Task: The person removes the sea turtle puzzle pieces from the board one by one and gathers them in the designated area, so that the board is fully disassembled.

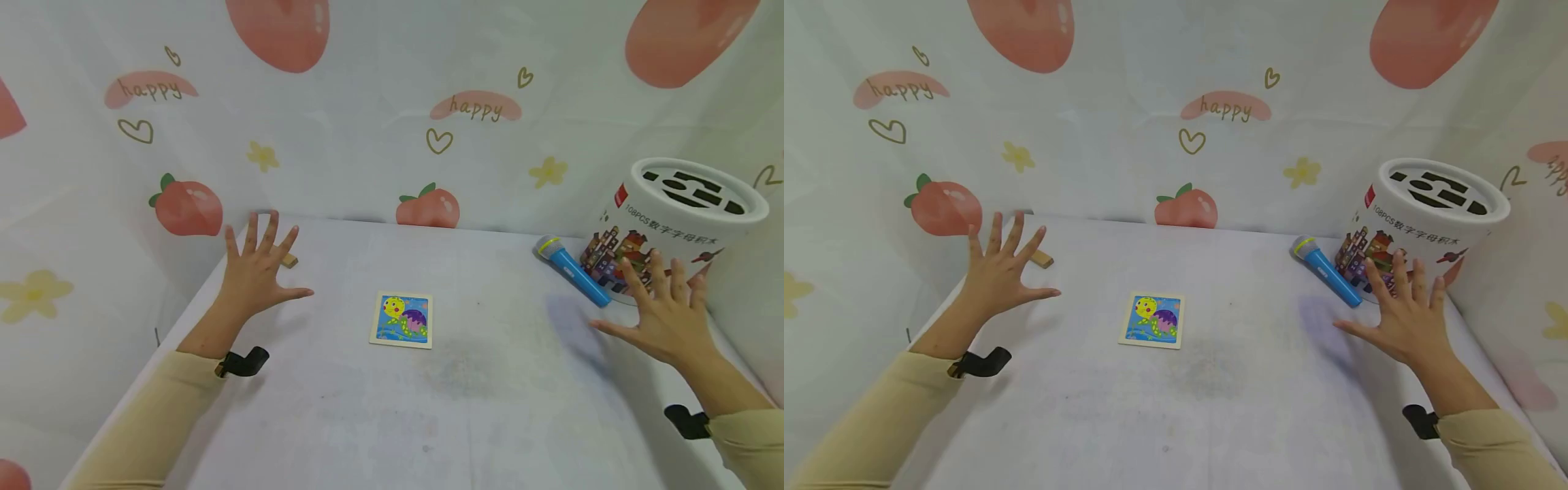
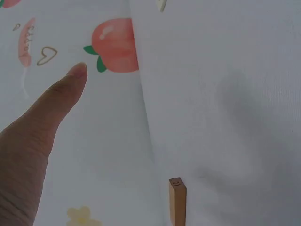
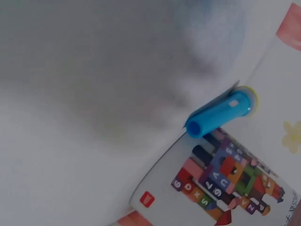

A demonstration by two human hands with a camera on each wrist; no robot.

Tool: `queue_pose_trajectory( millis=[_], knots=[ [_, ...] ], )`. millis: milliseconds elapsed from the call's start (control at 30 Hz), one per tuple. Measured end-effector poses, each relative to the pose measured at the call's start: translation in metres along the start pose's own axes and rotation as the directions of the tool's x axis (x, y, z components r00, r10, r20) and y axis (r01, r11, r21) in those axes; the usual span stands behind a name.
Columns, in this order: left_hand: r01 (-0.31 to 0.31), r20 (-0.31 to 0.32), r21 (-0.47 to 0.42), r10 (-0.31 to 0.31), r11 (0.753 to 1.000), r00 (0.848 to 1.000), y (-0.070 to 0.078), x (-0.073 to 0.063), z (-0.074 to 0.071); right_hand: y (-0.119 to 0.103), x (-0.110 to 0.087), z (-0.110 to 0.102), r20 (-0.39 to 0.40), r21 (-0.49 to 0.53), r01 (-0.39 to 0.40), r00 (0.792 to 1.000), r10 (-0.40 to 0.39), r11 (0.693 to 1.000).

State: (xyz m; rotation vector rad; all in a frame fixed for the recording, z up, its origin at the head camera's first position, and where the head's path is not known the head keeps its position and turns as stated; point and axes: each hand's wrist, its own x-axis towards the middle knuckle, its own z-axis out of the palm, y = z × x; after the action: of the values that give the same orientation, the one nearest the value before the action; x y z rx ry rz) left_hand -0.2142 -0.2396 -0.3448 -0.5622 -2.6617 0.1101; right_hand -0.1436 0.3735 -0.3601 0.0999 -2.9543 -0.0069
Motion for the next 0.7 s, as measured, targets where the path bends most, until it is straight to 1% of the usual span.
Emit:
queue_pose_trajectory(
  millis=[167,367,567,700],
  knots=[
    [0.023,0.057,-0.003,-0.023,1.0,0.998,0.006,-0.001,0.001,-0.008,0.001,0.0,0.002,0.042,0.01,1.0,-0.01,0.999],
    [0.036,0.099,0.011,-0.037,0.999,0.994,0.009,0.0,0.002,-0.018,0.006,0.003,0.019,0.07,0.021,1.0,-0.023,0.997],
    [0.044,0.124,-0.024,-0.041,0.999,0.991,0.013,0.001,0.005,-0.024,0.011,0.006,-0.002,0.093,0.051,0.999,-0.051,0.994],
    [0.072,0.151,-0.057,-0.062,0.996,0.987,0.015,0.002,0.008,-0.031,0.016,0.007,-0.013,0.108,0.073,0.997,-0.072,0.991]
  ],
)
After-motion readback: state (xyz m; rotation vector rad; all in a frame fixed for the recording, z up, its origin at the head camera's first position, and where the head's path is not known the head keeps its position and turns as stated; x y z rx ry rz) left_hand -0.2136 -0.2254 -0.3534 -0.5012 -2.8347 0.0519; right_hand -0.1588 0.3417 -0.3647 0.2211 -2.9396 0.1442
